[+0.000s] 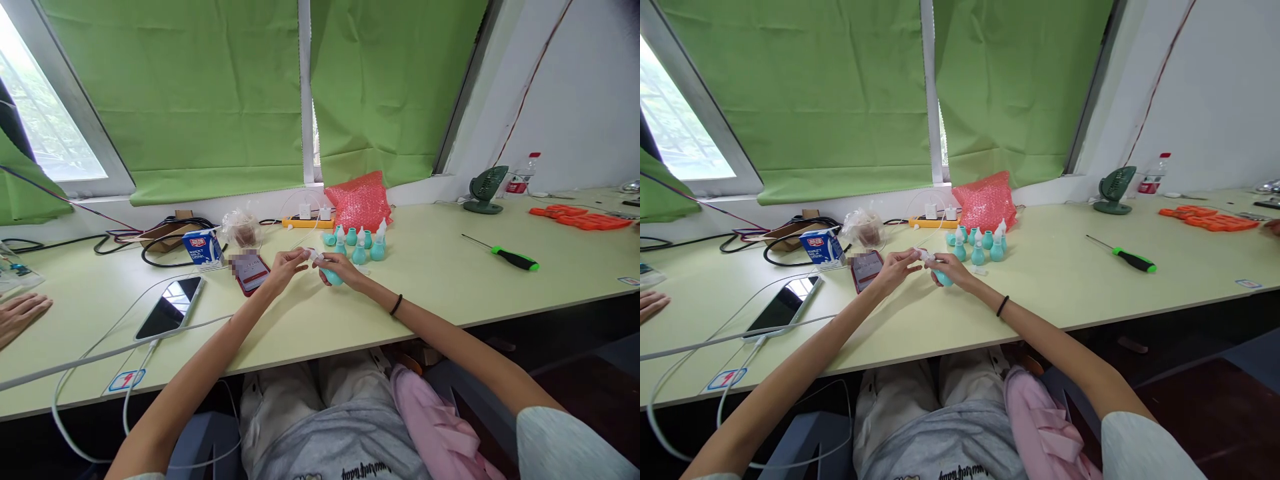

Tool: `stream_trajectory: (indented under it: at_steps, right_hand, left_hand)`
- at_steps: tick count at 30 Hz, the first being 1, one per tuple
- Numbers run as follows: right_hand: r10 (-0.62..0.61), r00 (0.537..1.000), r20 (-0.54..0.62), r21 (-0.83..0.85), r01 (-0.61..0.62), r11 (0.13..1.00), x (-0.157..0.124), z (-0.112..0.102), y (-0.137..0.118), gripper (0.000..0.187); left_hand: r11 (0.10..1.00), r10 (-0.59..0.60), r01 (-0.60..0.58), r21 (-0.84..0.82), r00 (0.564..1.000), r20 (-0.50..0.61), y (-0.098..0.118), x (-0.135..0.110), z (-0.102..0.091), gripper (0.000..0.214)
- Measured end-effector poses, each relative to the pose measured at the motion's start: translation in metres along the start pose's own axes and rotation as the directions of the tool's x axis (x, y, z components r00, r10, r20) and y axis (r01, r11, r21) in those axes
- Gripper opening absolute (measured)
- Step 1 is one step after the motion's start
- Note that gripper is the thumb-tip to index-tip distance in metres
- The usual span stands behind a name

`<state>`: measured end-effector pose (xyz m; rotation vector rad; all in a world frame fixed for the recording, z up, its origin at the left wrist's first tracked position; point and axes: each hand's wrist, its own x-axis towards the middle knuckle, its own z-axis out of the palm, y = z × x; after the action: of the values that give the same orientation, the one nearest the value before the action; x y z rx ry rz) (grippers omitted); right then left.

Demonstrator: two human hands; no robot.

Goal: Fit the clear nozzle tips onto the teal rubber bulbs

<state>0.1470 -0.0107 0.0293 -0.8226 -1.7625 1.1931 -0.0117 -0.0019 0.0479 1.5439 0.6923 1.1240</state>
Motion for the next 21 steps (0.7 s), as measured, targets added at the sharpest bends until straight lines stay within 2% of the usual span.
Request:
stream_trajectory:
  at_steps: [4, 7, 10, 13, 14, 16, 17, 18, 21]
  right_hand:
    - [-0.05, 0.997, 0.052, -0.035, 0.052, 0.998, -0.005, -0.001, -0.012, 0.031]
    - [-0.08, 0.995, 0.065, -0.081, 0.086, 0.993, -0.015, -0.015, -0.027, 0.027]
    - [-0.083, 0.996, 0.032, -0.149, 0.087, 0.985, -0.033, -0.051, -0.046, 0.024]
    - [0.035, 0.999, 0.028, -0.358, -0.022, 0.933, -0.052, -0.104, -0.062, 0.028]
    - [0.083, 0.997, -0.007, -0.427, -0.078, 0.901, -0.057, -0.122, -0.064, 0.028]
    - [0.129, 0.977, -0.172, -0.534, -0.203, 0.821, -0.064, -0.155, -0.062, 0.028]
    - [0.13, 0.954, -0.269, -0.561, -0.265, 0.785, -0.065, -0.168, -0.056, 0.028]
    - [0.097, 0.913, -0.396, -0.564, -0.325, 0.759, -0.065, -0.179, -0.048, 0.028]
    - [0.022, 0.831, -0.555, -0.549, -0.386, 0.741, -0.059, -0.195, -0.015, 0.029]
  left_hand:
    - [0.999, 0.002, -0.003, 0.051, 1.0, 0.014, 0.001, -0.001, 0.003, 0.039]
    - [0.993, -0.012, 0.011, 0.114, 1.0, 0.01, -0.001, 0.002, 0.001, 0.046]
    - [0.977, -0.032, 0.038, 0.211, 0.999, -0.031, -0.005, 0.011, -0.008, 0.05]
    - [0.929, -0.065, 0.092, 0.358, 0.994, -0.085, -0.013, 0.026, -0.021, 0.045]
    - [0.903, -0.076, 0.11, 0.416, 0.992, -0.098, -0.016, 0.032, -0.025, 0.042]
    - [0.832, -0.084, 0.131, 0.539, 0.99, -0.112, -0.023, 0.044, -0.031, 0.034]
    - [0.79, -0.079, 0.131, 0.598, 0.99, -0.113, -0.026, 0.049, -0.033, 0.029]
    - [0.746, -0.07, 0.125, 0.654, 0.991, -0.11, -0.03, 0.055, -0.034, 0.026]
    - [0.609, -0.036, 0.088, 0.788, 0.996, -0.083, -0.038, 0.068, -0.033, 0.025]
